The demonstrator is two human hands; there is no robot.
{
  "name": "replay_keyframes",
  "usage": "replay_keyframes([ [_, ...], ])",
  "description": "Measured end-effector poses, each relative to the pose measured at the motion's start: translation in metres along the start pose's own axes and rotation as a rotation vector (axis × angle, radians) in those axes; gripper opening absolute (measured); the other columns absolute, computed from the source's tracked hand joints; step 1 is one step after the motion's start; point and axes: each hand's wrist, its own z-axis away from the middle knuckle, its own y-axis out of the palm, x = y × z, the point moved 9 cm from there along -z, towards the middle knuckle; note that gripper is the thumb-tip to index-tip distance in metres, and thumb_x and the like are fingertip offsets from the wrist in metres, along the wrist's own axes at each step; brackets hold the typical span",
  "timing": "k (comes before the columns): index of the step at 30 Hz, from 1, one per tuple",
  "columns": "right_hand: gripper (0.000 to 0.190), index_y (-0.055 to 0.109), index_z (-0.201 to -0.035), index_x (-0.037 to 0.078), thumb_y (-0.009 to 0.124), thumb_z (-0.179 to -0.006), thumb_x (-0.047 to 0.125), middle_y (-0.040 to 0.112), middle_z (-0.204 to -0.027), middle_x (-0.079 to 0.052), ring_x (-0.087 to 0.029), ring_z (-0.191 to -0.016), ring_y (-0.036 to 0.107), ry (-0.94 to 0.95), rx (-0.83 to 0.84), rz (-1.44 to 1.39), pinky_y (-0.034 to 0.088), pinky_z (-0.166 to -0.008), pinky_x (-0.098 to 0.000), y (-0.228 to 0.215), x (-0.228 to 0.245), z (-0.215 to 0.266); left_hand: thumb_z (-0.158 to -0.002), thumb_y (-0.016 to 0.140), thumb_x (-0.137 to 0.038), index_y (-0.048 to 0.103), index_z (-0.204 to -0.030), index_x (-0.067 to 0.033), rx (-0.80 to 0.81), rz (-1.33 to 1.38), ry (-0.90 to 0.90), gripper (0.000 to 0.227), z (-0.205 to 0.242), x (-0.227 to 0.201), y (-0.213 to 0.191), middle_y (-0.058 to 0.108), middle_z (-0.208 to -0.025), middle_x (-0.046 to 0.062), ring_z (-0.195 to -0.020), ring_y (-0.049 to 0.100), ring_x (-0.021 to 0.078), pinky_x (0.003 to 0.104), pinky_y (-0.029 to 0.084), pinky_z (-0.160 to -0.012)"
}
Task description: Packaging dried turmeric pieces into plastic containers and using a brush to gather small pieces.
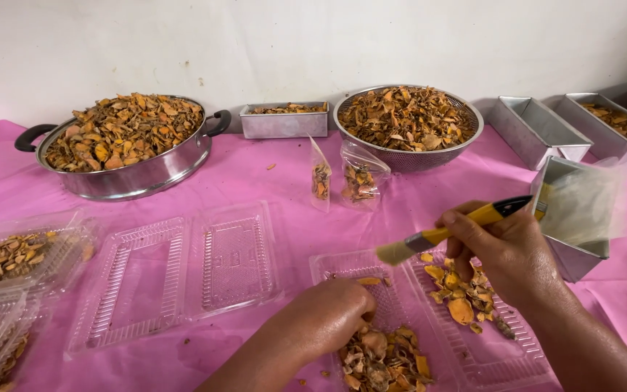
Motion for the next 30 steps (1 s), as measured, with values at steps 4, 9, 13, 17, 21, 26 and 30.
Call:
replay_keyframes([
  [4,0.02,0.08,-0.092,-0.013,0.07,-0.095,0.004,0.074,-0.059,-0.024,-0.027,-0.037,0.065,0.389,0.215,0.164,0.058,-0.033,-0.0356,0.033,-0.034,0.011,-0.097,0.062,-0.004,0.073,-0.101,-0.0106,0.076,0.051,-0.094,0.013,0.015,-0.009,-0.006,0.062,-0.079,0.003,-0.057,0.055,0.0154,0.03,0.047,-0.05],
  [9,0.02,0.083,-0.089,0.0,0.073,-0.091,0.017,0.068,-0.048,-0.009,-0.016,-0.035,0.063,0.137,0.178,0.192,0.051,-0.035,-0.0286,0.044,-0.025,0.012,-0.097,0.057,-0.005,0.074,-0.101,-0.0111,0.042,0.025,-0.043,0.018,0.016,-0.014,-0.015,0.069,-0.084,0.006,-0.064,0.063,0.0212,0.036,0.051,-0.056],
  [13,0.019,0.079,-0.091,-0.01,0.07,-0.092,0.006,0.07,-0.056,-0.02,-0.025,-0.034,0.062,0.253,0.199,0.014,0.054,-0.031,-0.0345,0.05,-0.027,0.016,-0.102,0.061,-0.008,0.075,-0.101,-0.0057,-0.093,0.15,-0.029,0.014,0.018,-0.01,-0.033,0.073,-0.086,0.009,-0.049,0.06,0.0118,0.02,0.052,-0.044],
  [17,0.023,0.083,-0.088,-0.005,0.071,-0.092,0.014,0.075,-0.056,-0.015,-0.021,-0.034,0.068,0.195,0.202,0.141,0.054,-0.033,-0.0305,0.053,-0.033,0.015,-0.101,0.063,-0.01,0.077,-0.101,-0.014,-0.258,0.177,-0.025,0.015,0.031,-0.003,-0.06,0.077,-0.09,0.002,-0.061,0.069,0.0098,0.017,0.061,-0.058],
  [21,0.018,0.074,-0.095,-0.01,0.067,-0.095,0.006,0.071,-0.06,-0.021,-0.024,-0.038,0.064,0.026,-0.016,-0.111,0.053,-0.034,-0.0309,0.019,-0.012,0.012,-0.094,0.071,-0.01,0.08,-0.102,-0.0087,-0.466,0.377,-0.113,0.012,0.035,0.013,-0.081,0.079,-0.091,0.011,-0.071,0.071,0.0192,0.028,0.06,-0.068],
  [26,0.021,0.072,-0.109,-0.005,0.061,-0.104,0.012,0.072,-0.077,-0.017,-0.022,-0.053,0.067,-0.18,0.072,-0.515,0.054,-0.04,-0.0279,0.021,0.018,0.019,-0.089,0.078,-0.02,0.081,-0.097,-0.0127,-0.54,0.558,-0.266,0.011,0.023,0.038,-0.084,0.082,-0.098,0.002,-0.091,0.078,0.0139,0.025,0.062,-0.086],
  [30,0.02,0.073,-0.101,-0.009,0.063,-0.098,0.008,0.071,-0.066,-0.017,-0.02,-0.04,0.065,-0.116,0.036,-0.19,0.057,-0.035,-0.0282,0.023,0.0,0.016,-0.093,0.076,-0.018,0.079,-0.1,-0.0112,-0.549,0.685,-0.345,0.01,0.028,0.043,-0.084,0.077,-0.088,0.003,-0.069,0.065,0.0121,0.024,0.053,-0.062],
])
